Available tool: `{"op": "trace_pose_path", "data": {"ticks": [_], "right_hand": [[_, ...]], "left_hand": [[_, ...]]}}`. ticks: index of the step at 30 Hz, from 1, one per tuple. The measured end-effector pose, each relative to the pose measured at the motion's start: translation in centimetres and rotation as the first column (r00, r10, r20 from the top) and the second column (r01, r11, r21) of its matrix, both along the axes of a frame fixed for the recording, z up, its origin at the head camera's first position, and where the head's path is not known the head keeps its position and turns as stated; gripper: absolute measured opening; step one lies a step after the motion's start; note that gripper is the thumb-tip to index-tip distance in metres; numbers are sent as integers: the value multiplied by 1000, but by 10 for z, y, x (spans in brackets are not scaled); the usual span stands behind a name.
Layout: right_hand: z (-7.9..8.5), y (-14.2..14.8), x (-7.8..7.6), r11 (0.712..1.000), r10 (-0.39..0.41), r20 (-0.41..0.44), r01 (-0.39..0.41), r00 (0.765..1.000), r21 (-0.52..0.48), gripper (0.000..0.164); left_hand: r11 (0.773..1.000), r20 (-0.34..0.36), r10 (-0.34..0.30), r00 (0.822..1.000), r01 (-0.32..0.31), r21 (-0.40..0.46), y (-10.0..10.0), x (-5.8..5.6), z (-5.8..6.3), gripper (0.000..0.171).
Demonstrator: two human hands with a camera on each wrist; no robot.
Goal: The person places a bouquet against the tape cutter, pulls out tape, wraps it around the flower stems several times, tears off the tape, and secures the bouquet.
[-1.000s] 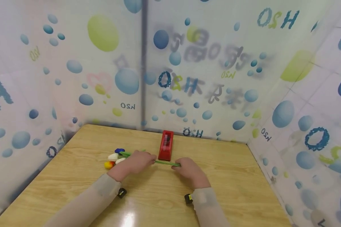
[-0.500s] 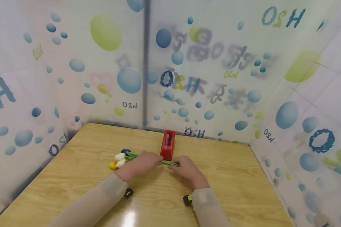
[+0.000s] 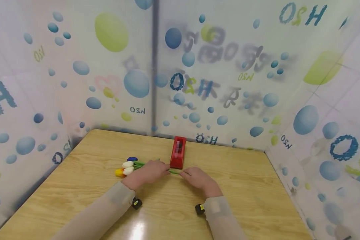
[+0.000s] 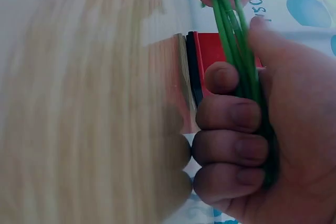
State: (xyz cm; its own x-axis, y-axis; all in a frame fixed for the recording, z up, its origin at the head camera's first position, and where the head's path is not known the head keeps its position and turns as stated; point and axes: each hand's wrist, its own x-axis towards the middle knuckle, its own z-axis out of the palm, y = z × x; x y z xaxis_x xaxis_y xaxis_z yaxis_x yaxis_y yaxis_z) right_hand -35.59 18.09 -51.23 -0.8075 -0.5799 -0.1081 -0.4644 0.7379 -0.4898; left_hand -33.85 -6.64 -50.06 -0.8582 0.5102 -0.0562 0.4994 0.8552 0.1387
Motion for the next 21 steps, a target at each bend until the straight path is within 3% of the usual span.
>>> {"op": "trace_pose_path", "data": {"ticks": [8,15,21], "right_hand": [[4,11,-5,999,28,-23,-27,999,38,28],[10,12,-4,998,69,30,-69,997,13,34],[13,13,-4,998,66,30,-67,997,6,16]], "left_hand": [[1000,14,28,1000,-28,-12,-1,0,0,17],[999,31,-22,999,24,-39,1,10,6,9],[998,24,-21,1000,22,-51,1,16,6,22]]}}
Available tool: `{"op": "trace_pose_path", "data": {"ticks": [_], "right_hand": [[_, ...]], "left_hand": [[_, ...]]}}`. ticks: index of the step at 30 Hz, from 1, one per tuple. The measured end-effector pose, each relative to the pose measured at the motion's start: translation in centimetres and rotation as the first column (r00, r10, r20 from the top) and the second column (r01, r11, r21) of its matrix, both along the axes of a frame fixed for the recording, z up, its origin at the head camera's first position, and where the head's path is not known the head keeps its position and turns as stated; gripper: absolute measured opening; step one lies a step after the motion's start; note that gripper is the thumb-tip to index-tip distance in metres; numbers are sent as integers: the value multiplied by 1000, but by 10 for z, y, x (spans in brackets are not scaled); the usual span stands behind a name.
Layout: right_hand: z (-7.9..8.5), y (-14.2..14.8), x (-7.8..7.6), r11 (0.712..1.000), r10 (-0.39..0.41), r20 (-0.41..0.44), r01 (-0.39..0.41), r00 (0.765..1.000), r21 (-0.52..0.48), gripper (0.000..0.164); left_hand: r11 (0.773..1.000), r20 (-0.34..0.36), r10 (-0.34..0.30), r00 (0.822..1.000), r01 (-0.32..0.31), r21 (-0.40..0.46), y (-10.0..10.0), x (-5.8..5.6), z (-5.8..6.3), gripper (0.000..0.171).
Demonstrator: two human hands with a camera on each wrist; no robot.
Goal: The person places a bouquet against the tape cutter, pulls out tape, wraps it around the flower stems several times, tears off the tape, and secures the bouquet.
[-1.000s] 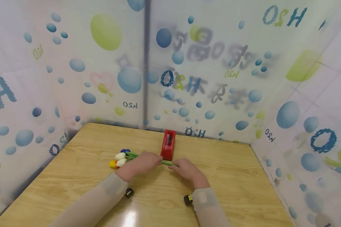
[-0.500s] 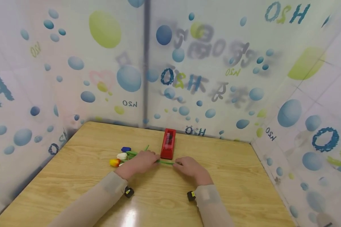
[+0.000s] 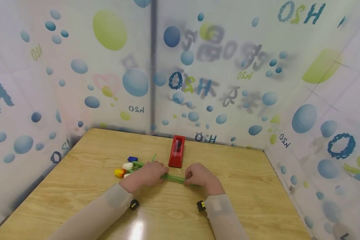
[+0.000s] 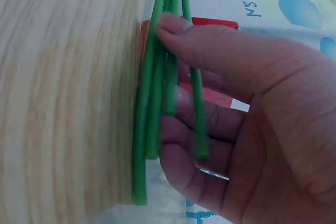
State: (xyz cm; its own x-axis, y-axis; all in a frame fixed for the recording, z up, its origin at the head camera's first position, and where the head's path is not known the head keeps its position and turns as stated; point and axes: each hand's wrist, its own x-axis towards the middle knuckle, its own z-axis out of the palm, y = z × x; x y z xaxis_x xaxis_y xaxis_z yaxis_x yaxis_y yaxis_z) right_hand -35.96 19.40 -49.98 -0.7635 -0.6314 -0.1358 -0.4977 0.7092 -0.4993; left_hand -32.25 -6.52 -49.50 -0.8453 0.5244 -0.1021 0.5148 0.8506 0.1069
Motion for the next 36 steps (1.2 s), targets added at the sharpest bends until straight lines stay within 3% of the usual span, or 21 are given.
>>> {"op": "trace_pose_path", "data": {"ticks": [8,17,23,28,32,34,36], "right_hand": [[3,0,0,1000,-16,21,16,1000,-18,14],[8,1,4,998,-49,7,49,999,-25,15],[12,2,4,998,-58,-5,58,998,-15,19],[19,3,4,990,-119,-11,118,993,-71,18],[28,0,4,957,-232,-33,222,972,-188,10],[32,-2,3,922,-310,-9,298,951,-249,13],[38,-5,3,872,-388,45,383,921,-305,18]], "left_hand": [[996,25,84,996,-84,28,-7,4,12,45],[973,72,228,971,-225,-56,-12,10,27,66],[969,29,246,969,-244,-45,-18,6,36,68],[969,-39,239,970,-236,77,-27,6,58,59],[951,-46,206,978,-189,243,-27,-3,67,49],[922,-11,182,983,-167,350,-21,-15,64,44],[865,48,174,984,-176,470,-13,-30,56,40]]}}
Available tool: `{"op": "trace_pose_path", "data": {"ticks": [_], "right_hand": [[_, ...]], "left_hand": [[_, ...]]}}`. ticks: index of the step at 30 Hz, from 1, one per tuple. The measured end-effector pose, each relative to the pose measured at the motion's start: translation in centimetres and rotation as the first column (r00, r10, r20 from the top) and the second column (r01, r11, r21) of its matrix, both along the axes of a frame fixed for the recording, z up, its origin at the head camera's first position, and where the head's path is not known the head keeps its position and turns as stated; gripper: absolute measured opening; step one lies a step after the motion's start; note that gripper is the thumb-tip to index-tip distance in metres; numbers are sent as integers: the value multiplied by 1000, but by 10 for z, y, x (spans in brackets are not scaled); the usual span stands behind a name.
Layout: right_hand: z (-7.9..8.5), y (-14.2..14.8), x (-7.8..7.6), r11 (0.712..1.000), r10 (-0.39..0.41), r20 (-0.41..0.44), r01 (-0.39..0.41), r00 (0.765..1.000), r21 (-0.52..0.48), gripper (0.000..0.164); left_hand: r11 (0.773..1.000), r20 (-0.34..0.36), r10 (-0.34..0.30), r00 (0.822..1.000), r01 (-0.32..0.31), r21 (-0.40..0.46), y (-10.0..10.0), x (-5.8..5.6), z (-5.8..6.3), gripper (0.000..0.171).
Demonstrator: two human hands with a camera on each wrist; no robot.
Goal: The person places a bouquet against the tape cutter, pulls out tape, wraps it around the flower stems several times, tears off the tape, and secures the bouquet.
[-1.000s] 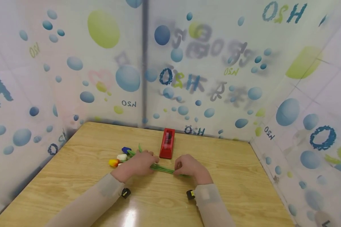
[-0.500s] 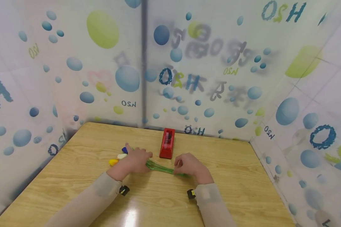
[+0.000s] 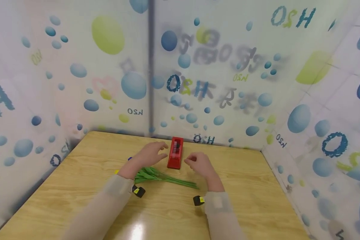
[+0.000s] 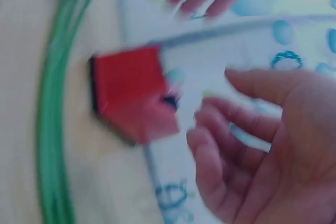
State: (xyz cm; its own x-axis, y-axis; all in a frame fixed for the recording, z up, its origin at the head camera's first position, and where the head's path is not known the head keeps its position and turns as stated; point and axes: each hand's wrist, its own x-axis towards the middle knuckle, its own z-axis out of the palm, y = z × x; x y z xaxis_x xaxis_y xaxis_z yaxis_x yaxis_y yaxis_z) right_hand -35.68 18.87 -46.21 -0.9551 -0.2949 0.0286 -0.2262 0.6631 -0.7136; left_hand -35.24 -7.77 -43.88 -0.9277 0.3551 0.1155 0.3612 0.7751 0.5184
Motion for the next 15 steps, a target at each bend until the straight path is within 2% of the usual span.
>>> {"op": "trace_pose_path", "data": {"ticks": [2,4,6,8,11,13,15], "right_hand": [[3,-7,-3,993,-87,45,90,995,-81,23],[5,-14,-5,973,-165,82,176,983,-147,27],[5,-23,-8,946,-241,100,257,965,-197,27],[1,-32,-10,918,-304,110,322,946,-231,27],[-9,-43,-12,887,-372,101,386,923,-254,25],[-16,-50,-13,876,-395,100,407,913,-260,25],[-22,-58,-15,876,-396,96,408,913,-258,25]], "left_hand": [[992,45,33,998,-38,120,8,-16,-10,39],[967,91,88,992,-107,232,16,-29,-19,37],[939,122,145,982,-176,297,22,-38,-27,35],[915,145,199,969,-237,327,28,-43,-35,33],[888,169,245,955,-291,357,33,-47,-45,29],[866,195,262,945,-319,386,34,-47,-51,27],[829,233,285,930,-362,427,34,-48,-56,24]]}}
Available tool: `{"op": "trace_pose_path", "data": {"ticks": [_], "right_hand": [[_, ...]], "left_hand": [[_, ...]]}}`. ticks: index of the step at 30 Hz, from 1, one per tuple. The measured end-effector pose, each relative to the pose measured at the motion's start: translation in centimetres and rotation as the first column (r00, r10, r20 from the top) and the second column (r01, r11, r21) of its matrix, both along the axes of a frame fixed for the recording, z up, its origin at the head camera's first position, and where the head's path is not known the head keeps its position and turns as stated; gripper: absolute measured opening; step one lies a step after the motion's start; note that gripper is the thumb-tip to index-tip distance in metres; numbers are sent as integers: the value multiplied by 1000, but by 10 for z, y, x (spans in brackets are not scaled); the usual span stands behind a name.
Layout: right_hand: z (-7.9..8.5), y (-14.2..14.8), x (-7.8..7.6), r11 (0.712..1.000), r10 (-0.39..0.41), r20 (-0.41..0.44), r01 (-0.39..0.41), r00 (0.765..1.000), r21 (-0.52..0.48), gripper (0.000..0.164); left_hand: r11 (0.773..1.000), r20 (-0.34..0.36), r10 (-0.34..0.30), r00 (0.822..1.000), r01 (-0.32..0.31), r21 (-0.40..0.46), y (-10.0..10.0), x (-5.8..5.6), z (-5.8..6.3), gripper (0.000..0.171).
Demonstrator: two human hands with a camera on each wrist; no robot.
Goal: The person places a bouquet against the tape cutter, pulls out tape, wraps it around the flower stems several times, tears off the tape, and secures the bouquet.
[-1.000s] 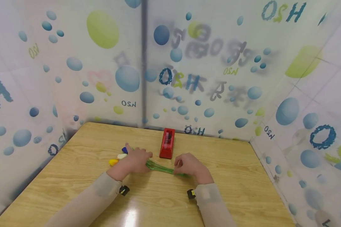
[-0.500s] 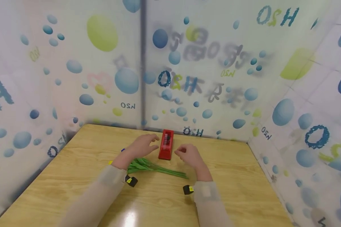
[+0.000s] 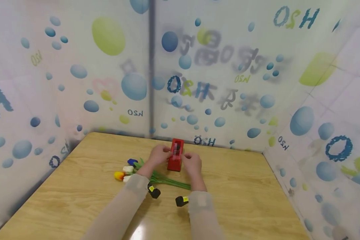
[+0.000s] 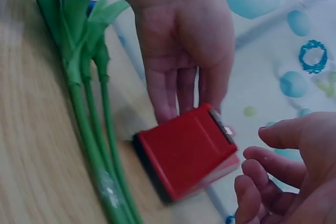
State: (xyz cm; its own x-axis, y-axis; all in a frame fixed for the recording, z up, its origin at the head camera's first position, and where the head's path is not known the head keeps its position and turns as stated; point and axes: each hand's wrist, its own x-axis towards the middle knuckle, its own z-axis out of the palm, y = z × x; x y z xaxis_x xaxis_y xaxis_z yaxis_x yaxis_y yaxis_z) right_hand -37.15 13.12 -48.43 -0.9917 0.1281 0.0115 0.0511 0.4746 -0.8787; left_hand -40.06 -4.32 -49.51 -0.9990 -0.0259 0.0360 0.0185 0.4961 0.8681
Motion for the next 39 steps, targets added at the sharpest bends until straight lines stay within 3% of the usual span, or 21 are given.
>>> {"op": "trace_pose_path", "data": {"ticks": [5,9,23,27,33,39], "right_hand": [[-7,-14,2,1000,-2,-4,2,1000,-14,26],[-11,-18,2,1000,-5,-22,5,1000,-4,23],[-18,-27,0,999,-8,-13,8,1000,-35,23],[-21,-29,-1,995,-26,-28,23,999,-101,20],[-25,-30,0,964,-57,9,58,998,-258,20],[-24,-34,0,963,-75,-10,70,997,-261,18]], "left_hand": [[990,48,58,997,-63,128,0,1,-9,25],[985,46,41,998,-49,168,1,2,-12,24],[996,12,52,999,-52,77,2,4,-17,13],[997,6,61,998,-61,54,3,3,-17,13],[998,-9,57,998,-57,41,4,3,-16,15],[998,-15,57,998,-57,31,4,5,-17,15]]}}
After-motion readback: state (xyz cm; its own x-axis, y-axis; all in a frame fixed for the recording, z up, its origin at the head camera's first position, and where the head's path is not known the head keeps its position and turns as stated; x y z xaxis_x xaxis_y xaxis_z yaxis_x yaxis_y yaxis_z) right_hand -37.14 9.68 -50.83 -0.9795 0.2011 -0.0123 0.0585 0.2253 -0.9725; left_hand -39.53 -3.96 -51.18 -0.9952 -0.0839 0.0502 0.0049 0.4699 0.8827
